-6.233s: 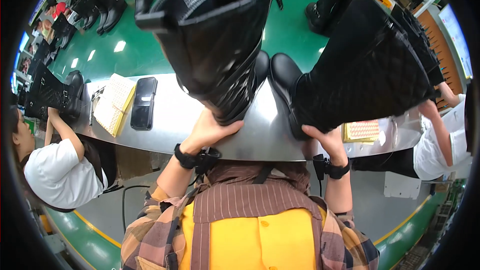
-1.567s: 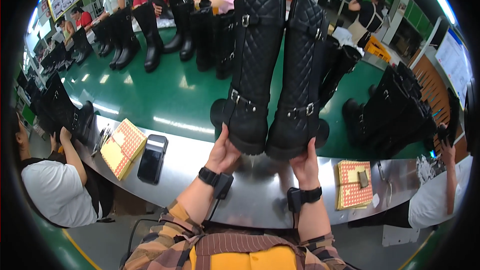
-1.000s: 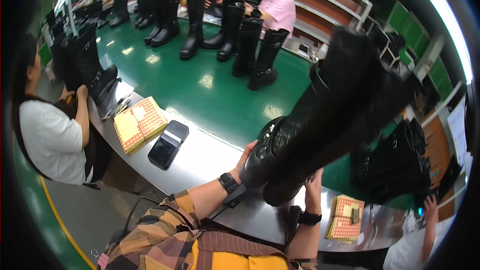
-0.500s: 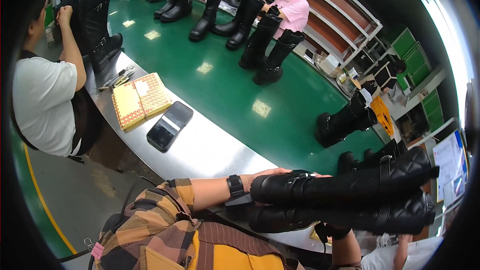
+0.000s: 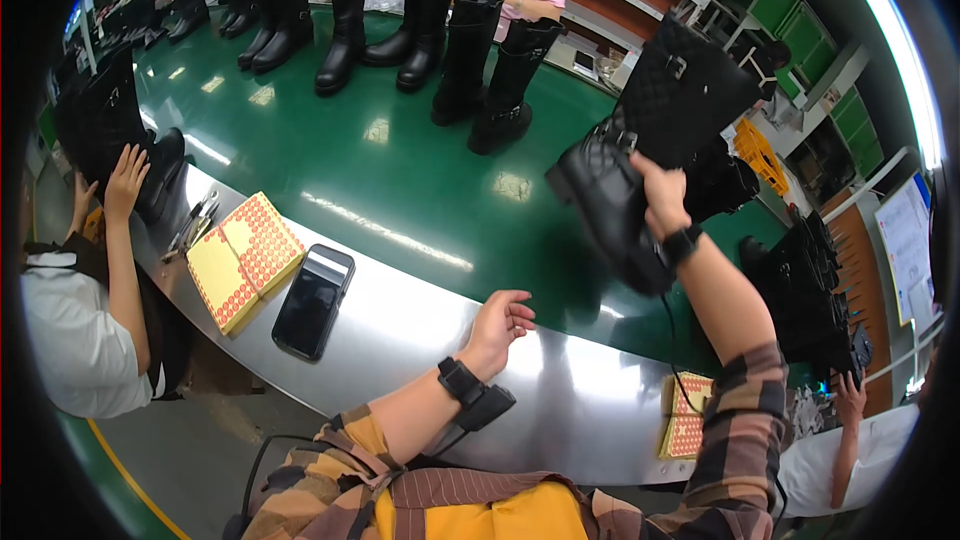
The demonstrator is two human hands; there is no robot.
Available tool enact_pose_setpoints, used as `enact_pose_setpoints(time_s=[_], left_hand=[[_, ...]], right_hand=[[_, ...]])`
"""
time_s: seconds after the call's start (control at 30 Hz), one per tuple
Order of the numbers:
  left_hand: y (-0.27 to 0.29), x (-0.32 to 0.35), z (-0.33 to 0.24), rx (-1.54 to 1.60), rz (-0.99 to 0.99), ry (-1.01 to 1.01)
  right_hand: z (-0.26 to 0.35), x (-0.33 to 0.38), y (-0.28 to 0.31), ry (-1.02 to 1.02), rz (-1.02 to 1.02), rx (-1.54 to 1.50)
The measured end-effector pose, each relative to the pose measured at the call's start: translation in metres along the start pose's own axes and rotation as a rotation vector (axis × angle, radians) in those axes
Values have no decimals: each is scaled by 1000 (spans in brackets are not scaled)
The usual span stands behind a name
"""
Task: Inspecting pairs of black leather boots, checking zippers, and marking them with a pen at a quality control station.
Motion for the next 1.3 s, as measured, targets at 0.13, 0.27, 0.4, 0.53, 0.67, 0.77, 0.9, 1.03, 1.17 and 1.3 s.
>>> enact_pose_setpoints(time_s=[0.13, 0.27, 0.4, 0.53, 0.67, 0.77, 0.9, 1.03, 1.17, 1.3], left_hand=[[-7, 7, -2, -3, 7, 12], [-13, 14, 5, 0, 60, 124], [-18, 19, 16, 12, 94, 257], [-21, 19, 13, -58, 115, 241], [-22, 17, 10, -42, 102, 239], [-23, 15, 11, -61, 119, 229], [-22, 15, 14, -86, 121, 204], [-22, 15, 15, -112, 122, 204], [-24, 14, 13, -140, 140, 188], [-25, 14, 13, -143, 136, 209]], right_hand=[[5, -124, -13, -78, -183, 349], [-63, -144, -57, -143, 22, 790], [-157, -122, -103, -216, 209, 930], [-163, -115, -111, -219, 249, 986], [-143, -73, -107, -192, 343, 1117], [-139, -19, -104, -88, 499, 1187], [-120, 72, -85, 57, 827, 1069], [-48, 108, -28, 199, 833, 1035], [48, 59, 64, 544, 118, 1115], [60, -10, 130, 111, -49, 1325]])
Point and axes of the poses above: each hand's wrist, its own x-axis away from the middle knuckle, its own y-axis out of the back of the hand, z = x × y, the point moved 4 cm from there along -x, towards the middle knuckle, and after that the axes turned 15 degrees about z, right-handed, at the moved point
